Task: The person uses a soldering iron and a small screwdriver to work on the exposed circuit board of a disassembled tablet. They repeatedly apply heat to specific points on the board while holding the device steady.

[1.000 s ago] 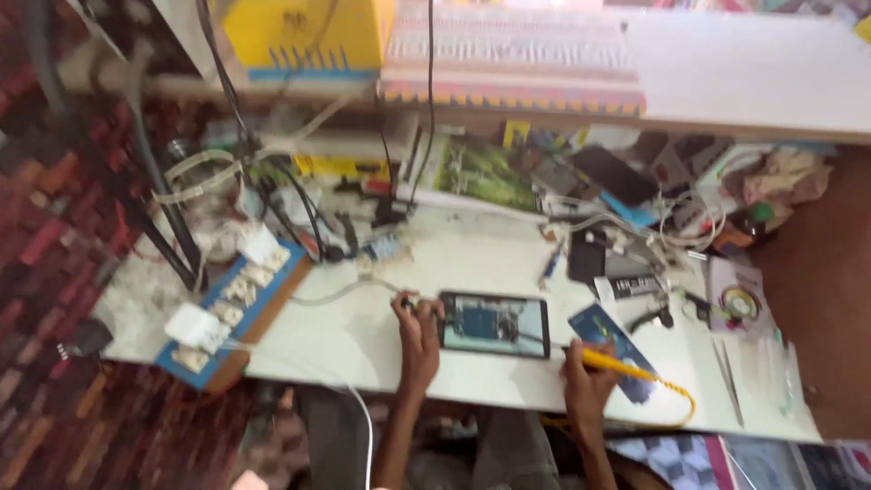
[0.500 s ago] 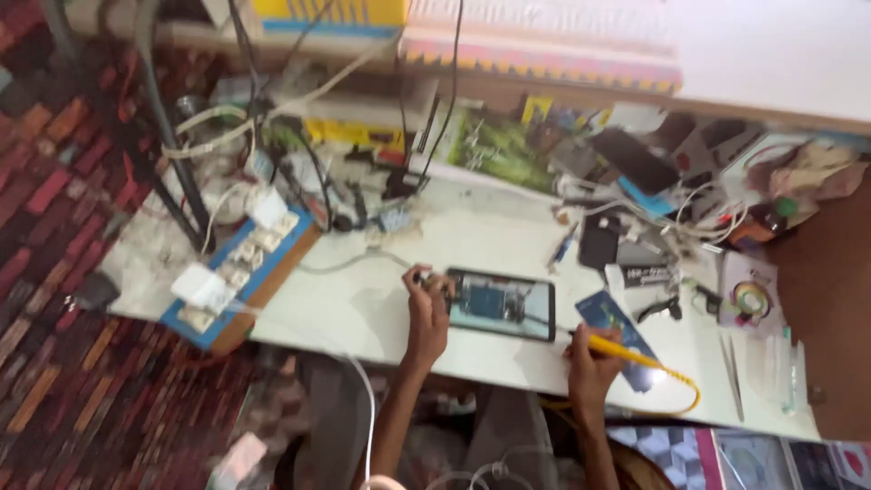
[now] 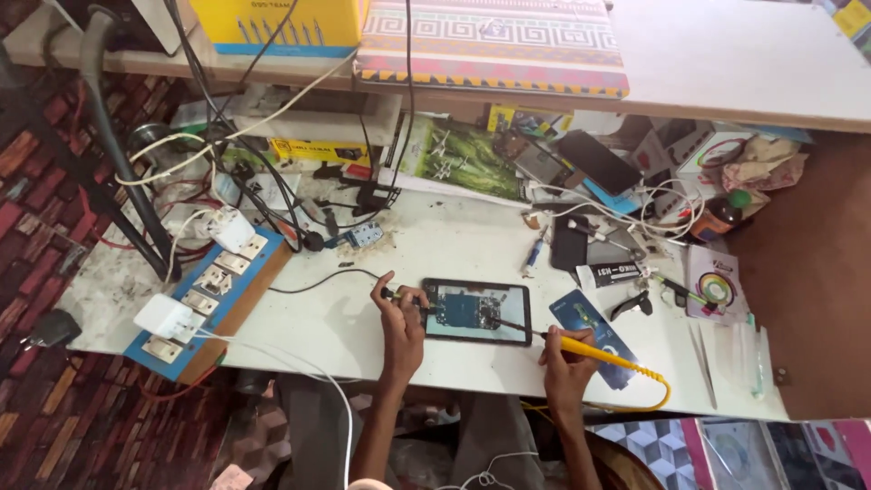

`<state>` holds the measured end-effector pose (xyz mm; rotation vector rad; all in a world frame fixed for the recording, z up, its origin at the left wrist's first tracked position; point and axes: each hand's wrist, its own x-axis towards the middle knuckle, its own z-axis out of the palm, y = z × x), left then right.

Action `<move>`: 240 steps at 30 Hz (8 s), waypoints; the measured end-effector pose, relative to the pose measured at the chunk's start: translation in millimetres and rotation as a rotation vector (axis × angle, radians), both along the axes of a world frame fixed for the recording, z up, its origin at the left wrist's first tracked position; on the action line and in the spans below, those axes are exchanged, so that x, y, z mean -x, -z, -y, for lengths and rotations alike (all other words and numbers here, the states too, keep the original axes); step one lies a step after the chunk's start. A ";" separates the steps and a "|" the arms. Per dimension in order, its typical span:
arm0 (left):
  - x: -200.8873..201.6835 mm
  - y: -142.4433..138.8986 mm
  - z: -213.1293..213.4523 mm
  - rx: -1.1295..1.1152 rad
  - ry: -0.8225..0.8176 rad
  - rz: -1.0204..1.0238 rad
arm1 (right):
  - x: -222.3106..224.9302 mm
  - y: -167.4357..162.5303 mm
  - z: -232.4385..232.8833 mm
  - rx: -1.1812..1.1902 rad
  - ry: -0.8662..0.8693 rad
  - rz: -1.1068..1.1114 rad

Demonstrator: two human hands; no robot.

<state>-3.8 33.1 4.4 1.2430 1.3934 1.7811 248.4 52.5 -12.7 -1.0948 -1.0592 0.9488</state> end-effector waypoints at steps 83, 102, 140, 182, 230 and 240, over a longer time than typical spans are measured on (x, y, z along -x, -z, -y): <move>23.5 14.8 -0.1 -0.055 -0.013 0.043 | 23.8 10.0 -11.1 -0.038 -0.065 -0.158; 22.7 20.7 -7.5 -0.079 -0.021 0.013 | 27.7 3.8 -7.9 -0.112 -0.071 -0.066; 13.3 16.6 -13.6 -0.077 -0.038 -0.012 | 18.5 1.1 -18.2 -0.086 0.043 -0.167; 24.7 12.6 3.8 -0.011 -0.099 -0.068 | 31.6 -7.7 -3.7 -0.031 0.013 -0.097; 13.3 -11.3 -9.1 -0.059 -0.102 -0.100 | 26.0 -30.5 -15.1 -0.090 0.108 -0.179; 18.4 -9.9 -9.2 -0.064 -0.092 -0.082 | 32.0 -38.0 -11.9 0.037 0.002 -0.015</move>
